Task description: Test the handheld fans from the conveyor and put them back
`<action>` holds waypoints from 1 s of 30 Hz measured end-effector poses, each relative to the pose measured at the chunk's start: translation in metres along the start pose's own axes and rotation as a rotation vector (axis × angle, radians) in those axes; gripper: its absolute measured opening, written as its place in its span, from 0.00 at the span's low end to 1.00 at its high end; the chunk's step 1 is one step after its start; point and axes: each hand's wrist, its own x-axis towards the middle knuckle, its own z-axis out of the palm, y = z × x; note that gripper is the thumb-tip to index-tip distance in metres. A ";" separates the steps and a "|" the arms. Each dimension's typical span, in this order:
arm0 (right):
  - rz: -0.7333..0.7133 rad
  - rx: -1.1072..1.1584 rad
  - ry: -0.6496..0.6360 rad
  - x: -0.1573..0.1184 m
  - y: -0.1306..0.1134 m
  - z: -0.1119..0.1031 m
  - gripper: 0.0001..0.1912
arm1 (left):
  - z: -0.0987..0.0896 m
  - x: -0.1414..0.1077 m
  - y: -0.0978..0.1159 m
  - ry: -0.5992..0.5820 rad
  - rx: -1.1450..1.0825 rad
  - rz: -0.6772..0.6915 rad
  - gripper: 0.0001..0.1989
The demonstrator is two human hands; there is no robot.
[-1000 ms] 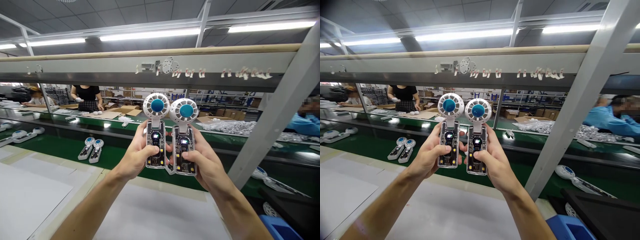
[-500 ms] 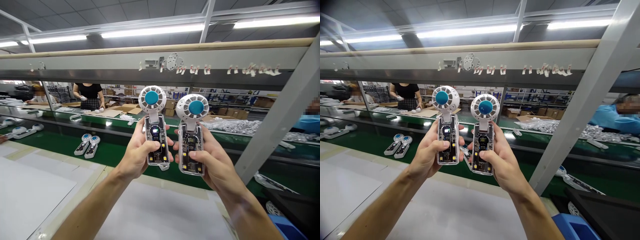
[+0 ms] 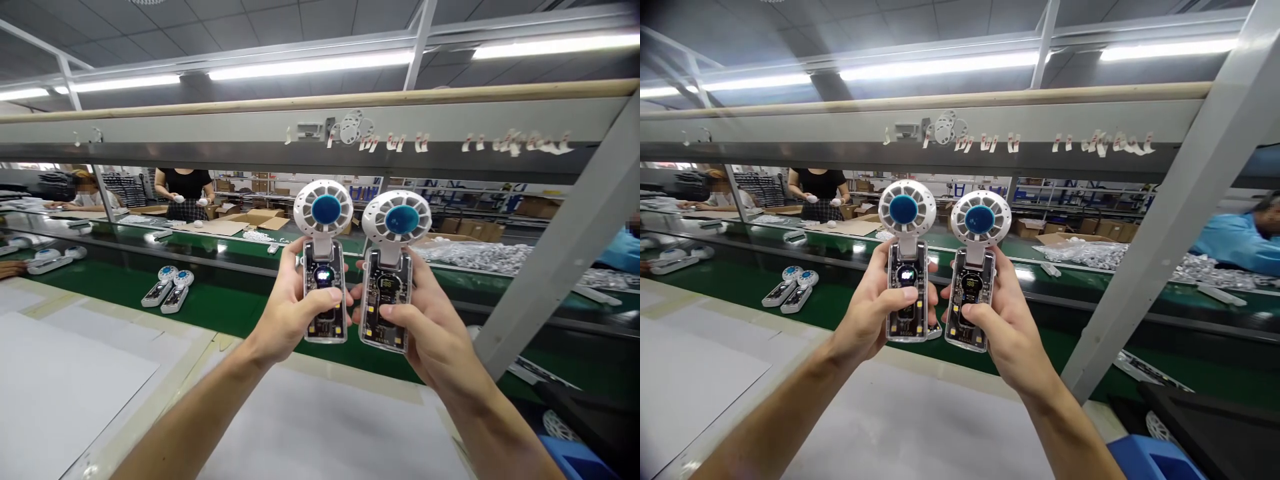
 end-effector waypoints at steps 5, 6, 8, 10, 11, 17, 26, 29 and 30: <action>-0.002 -0.013 0.007 0.001 -0.001 -0.002 0.41 | -0.005 -0.001 0.018 0.089 -0.164 -0.178 0.16; -0.004 -0.003 0.006 0.001 -0.001 -0.002 0.42 | -0.005 -0.004 0.025 0.091 -0.193 -0.166 0.13; -0.009 0.017 0.007 0.002 -0.002 -0.001 0.42 | -0.003 -0.015 0.039 0.184 -0.084 0.055 0.07; -0.018 0.025 0.008 0.002 -0.002 -0.002 0.41 | 0.001 -0.027 0.050 0.361 0.089 0.363 0.06; -0.025 0.023 0.009 0.003 -0.002 -0.002 0.41 | 0.003 -0.031 0.055 0.436 0.135 0.464 0.07; -0.009 0.011 0.005 0.005 0.000 -0.003 0.43 | -0.004 -0.020 0.046 0.485 0.158 0.473 0.06; -0.077 0.037 0.063 0.001 -0.013 -0.010 0.41 | -0.036 0.056 -0.103 0.423 0.507 -0.306 0.11; -0.095 0.032 0.053 0.001 -0.015 -0.017 0.40 | -0.041 0.073 -0.157 0.397 0.671 -0.455 0.12; -0.099 0.028 0.049 0.000 -0.017 -0.020 0.40 | -0.043 0.075 -0.171 0.405 0.738 -0.482 0.14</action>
